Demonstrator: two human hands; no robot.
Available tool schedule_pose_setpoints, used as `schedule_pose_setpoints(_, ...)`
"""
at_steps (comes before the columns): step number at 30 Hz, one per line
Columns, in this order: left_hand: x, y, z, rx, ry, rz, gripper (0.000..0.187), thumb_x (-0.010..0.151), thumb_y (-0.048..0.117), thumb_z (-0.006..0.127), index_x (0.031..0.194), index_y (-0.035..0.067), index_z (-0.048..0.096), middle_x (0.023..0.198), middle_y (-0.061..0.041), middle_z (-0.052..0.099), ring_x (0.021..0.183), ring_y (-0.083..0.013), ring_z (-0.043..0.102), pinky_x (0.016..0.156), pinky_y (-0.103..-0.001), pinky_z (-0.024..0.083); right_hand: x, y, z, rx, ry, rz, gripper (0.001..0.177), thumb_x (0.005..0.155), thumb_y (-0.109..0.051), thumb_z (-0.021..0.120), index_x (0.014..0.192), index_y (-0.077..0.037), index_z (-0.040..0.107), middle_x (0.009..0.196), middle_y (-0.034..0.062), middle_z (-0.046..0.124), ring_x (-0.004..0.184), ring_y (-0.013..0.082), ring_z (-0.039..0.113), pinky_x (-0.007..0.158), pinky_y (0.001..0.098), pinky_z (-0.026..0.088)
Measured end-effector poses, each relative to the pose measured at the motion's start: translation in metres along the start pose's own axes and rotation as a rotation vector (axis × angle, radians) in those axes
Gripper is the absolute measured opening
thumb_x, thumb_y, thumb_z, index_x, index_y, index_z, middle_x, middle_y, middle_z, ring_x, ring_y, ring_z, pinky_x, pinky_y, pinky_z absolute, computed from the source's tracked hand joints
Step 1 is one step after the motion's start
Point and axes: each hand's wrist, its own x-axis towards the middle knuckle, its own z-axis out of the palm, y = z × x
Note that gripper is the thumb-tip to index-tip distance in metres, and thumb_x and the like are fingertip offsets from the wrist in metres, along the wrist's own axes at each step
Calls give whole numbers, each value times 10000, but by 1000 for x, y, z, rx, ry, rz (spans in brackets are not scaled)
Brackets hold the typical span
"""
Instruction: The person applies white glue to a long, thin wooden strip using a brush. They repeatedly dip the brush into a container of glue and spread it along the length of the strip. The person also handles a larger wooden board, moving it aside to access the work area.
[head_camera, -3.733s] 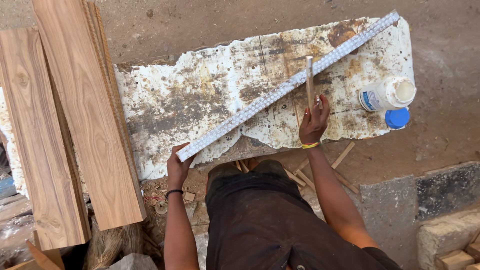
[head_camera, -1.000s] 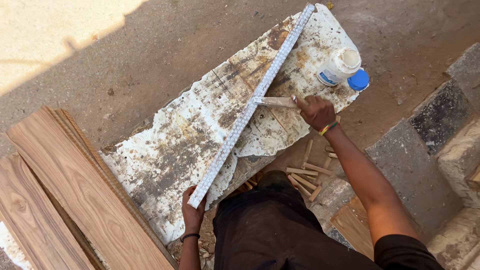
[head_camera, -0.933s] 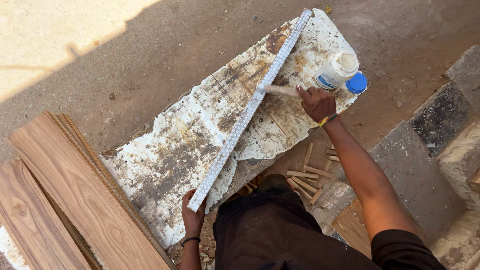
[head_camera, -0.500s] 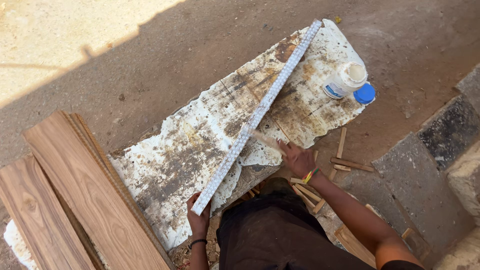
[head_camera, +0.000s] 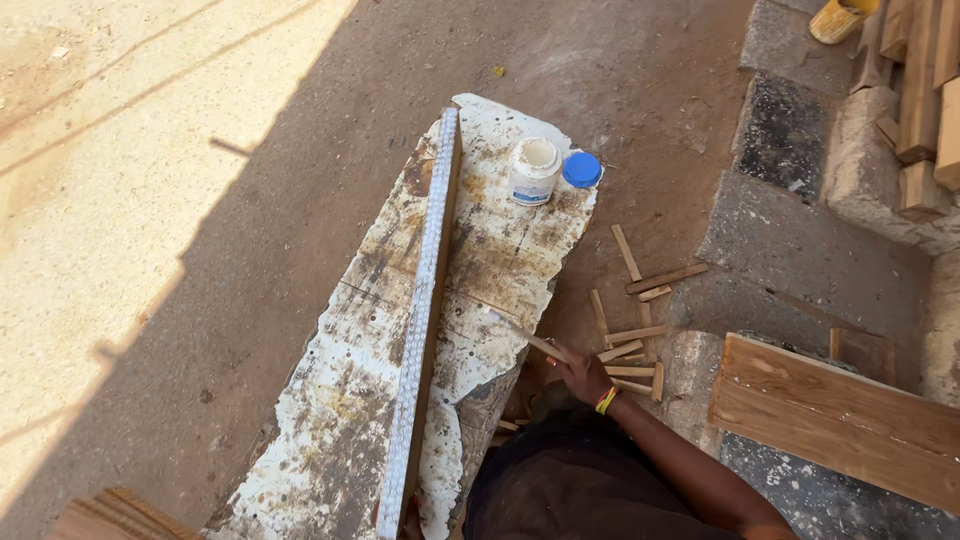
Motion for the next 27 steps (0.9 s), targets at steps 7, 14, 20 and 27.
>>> schedule_pose_setpoints(7,2,-8,-33,-31,-9,100,521,900,132,764,1346,-40,555,1035,-208,721,884,-240,692,771,-368,560,17,33,-13,282,171,-4,494,939,-152,603,1412,-18,548,901,114,757,617,207,680,583,350,548)
schedule_pose_setpoints(14,9,-32,-25,-8,74,214,586,850,218,802,1363,34,587,1139,-146,773,1035,-199,728,876,-340,554,25,37,-11,410,204,119,263,1037,-234,586,1061,15,665,644,88,621,554,141,570,535,299,463)
schedule_pose_setpoints(20,17,-43,-10,-204,89,33,580,807,167,831,1358,140,650,1284,-80,739,1117,-220,724,923,-361,588,53,-2,16,538,97,-32,271,1064,-254,568,1022,11,608,670,42,594,560,124,555,537,269,459)
schedule_pose_setpoints(27,17,-41,-10,-121,66,-26,609,864,143,828,1425,174,593,1301,-62,712,1163,-215,687,965,-353,570,94,-56,33,486,-32,-209,242,1070,-224,556,1028,7,613,682,50,615,574,128,567,549,274,452)
